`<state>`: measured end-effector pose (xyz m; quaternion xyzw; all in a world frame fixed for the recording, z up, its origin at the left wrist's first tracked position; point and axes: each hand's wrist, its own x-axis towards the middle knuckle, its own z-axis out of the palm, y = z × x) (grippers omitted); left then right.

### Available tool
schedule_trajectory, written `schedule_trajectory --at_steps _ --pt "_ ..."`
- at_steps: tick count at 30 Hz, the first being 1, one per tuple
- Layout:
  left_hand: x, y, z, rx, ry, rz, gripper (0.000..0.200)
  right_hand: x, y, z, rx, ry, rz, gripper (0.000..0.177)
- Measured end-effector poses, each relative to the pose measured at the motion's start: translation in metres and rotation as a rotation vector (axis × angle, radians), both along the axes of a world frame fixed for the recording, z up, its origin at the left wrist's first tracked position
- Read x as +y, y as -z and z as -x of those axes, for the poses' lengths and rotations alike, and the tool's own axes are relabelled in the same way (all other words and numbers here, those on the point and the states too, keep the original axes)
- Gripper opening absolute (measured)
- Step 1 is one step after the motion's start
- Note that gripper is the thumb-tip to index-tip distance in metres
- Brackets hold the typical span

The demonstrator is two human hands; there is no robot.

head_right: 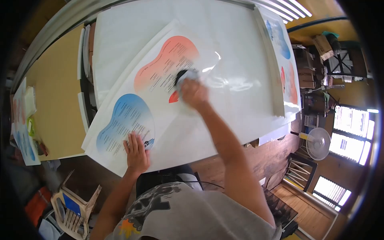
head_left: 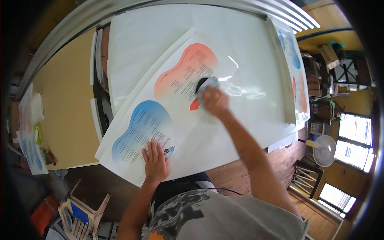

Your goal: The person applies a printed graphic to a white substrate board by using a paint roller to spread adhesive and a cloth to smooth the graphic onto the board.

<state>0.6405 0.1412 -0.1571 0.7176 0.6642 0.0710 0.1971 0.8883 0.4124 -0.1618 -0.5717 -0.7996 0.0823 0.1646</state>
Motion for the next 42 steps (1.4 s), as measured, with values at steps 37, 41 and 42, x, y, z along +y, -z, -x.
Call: schedule_trajectory --at_steps 37,41,42 --pt "-0.001 -0.008 -0.001 0.109 0.056 -0.019 0.059 0.259 -0.013 0.083 -0.131 0.256 0.128 0.035" --pt "0.003 -0.009 0.001 0.103 0.057 -0.060 0.060 0.240 -0.006 0.076 -0.062 0.301 0.032 0.037" --pt "0.002 -0.009 0.001 0.101 0.052 -0.062 0.060 0.206 -0.012 0.074 -0.061 0.280 0.083 0.037"
